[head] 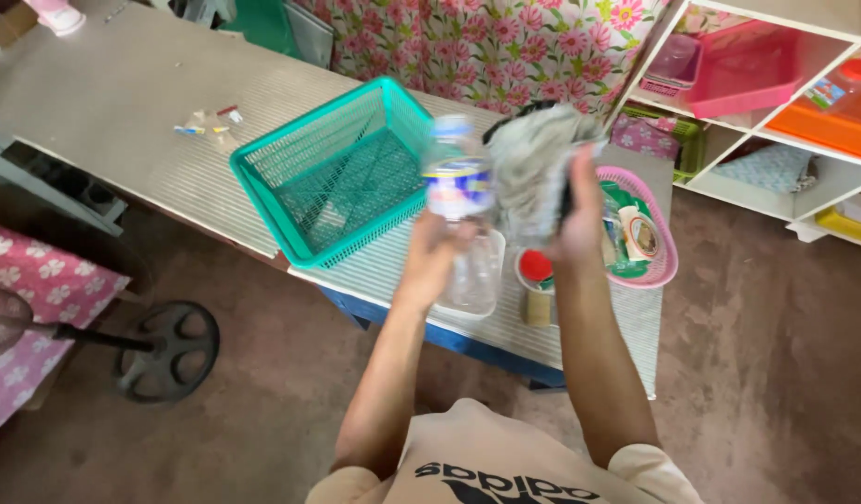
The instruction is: Cleaning plastic containers and a green basket using a cloth and a brush
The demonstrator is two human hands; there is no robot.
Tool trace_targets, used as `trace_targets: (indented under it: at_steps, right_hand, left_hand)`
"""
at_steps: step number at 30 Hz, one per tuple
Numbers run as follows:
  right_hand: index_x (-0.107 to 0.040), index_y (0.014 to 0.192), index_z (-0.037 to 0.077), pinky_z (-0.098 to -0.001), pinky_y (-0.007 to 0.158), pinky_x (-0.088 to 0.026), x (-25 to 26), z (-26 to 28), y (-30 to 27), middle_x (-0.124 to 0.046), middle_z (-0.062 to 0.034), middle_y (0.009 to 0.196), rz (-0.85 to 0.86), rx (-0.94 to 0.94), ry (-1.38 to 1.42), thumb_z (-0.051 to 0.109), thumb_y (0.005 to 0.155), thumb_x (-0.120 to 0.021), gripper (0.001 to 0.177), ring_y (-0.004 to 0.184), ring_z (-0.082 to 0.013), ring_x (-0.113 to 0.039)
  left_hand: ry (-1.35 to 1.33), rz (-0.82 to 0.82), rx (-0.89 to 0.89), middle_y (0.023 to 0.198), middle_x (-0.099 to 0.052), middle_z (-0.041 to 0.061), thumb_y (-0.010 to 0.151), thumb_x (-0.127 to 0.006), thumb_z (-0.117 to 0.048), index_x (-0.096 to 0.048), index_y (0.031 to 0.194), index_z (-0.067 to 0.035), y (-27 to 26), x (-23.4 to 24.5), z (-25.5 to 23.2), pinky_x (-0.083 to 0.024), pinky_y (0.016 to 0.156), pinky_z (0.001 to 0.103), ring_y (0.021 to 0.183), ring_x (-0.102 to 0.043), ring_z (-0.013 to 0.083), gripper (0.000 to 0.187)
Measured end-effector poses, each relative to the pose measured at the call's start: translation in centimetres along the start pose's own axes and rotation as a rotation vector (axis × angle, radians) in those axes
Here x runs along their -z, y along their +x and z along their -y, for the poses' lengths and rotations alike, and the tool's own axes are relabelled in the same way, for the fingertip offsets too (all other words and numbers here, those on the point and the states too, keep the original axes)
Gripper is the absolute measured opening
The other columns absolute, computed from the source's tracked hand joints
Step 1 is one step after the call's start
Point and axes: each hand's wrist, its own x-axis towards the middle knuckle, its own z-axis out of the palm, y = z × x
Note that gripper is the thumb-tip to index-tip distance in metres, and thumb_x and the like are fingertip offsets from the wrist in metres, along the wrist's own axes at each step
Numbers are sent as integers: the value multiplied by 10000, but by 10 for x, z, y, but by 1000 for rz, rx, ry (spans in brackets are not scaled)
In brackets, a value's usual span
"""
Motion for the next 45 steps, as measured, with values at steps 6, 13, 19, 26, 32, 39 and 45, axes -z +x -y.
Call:
trace_targets:
  at_steps: [6, 13, 19, 26, 32, 39, 45]
  right_hand:
    - [-684, 1293, 103, -518, 1151, -492, 15, 4, 8, -686, -152, 1335, -34, -9, 175, 456, 955, -650, 490, 1239, -280, -672]
    - [-745, 1196, 91, -549, 1186, -474, 33, -28, 12, -713, -181, 1293, -44, -60, 412, 398, 890, -686, 438, 1240, -336, -685]
    - [-551, 1372, -65, -537, 1141, -364, -81, -18, -55, -551, -282, 1293, 166, 657, -978, -110, 833, -500, 544, 1310, -444, -506]
    - [-295, 1607, 21, -575, 1267, -184, -88, -48, -72, -288, -282, 1615, 431, 542, -863, 196, 1072, -532, 611, 1522, -438, -270]
    - [-522, 1471, -8, -463, 1209, -376, -92, -36, -61, -557, -219, 1467, 153, 669, -741, 186, 1112, -513, 408, 1398, -303, -495]
    - [-724, 1180, -3, -602, 1215, -271, -94, -38, -49, -658, -179, 1363, 591, 1049, -927, 288, 1073, -520, 371, 1431, -531, -380]
    - [-700, 1164, -54, -505, 1086, -454, -54, -40, -16, -721, -235, 1125, 151, 926, -870, -134, 894, -537, 325, 1181, -418, -651]
  left_hand:
    - [-248, -37, -68, 814, -695, 163, 909, -632, -341, -646, 1085, -5, 16, 45, -10, -534, 630, 323, 682, -675, 225, 379]
    - [-378, -130, 114, 909, -685, 224, 940, -633, -250, -536, 1222, -16, 14, 50, 5, -616, 670, 385, 770, -714, 286, 380]
    - [-181, -110, 88, 1005, -596, 143, 843, -597, -53, -532, 1375, 45, 10, 44, 28, -544, 730, 354, 836, -578, 216, 544]
    - [-70, -36, 2, 1045, -619, 128, 858, -688, -21, -511, 1341, -21, 11, 44, 11, -580, 720, 364, 921, -608, 205, 515]
    - [-104, 43, 74, 1052, -670, 107, 835, -800, -54, -570, 1315, -39, 2, 45, -1, -613, 748, 347, 944, -655, 186, 532]
    - [134, -20, 53, 968, -631, 208, 732, -773, -7, -549, 1217, 23, 9, 52, -11, -596, 709, 354, 912, -655, 268, 535]
    - [143, 15, 27, 1061, -649, 199, 703, -822, -64, -578, 1281, -24, 1, 51, 3, -585, 832, 420, 1026, -646, 297, 629]
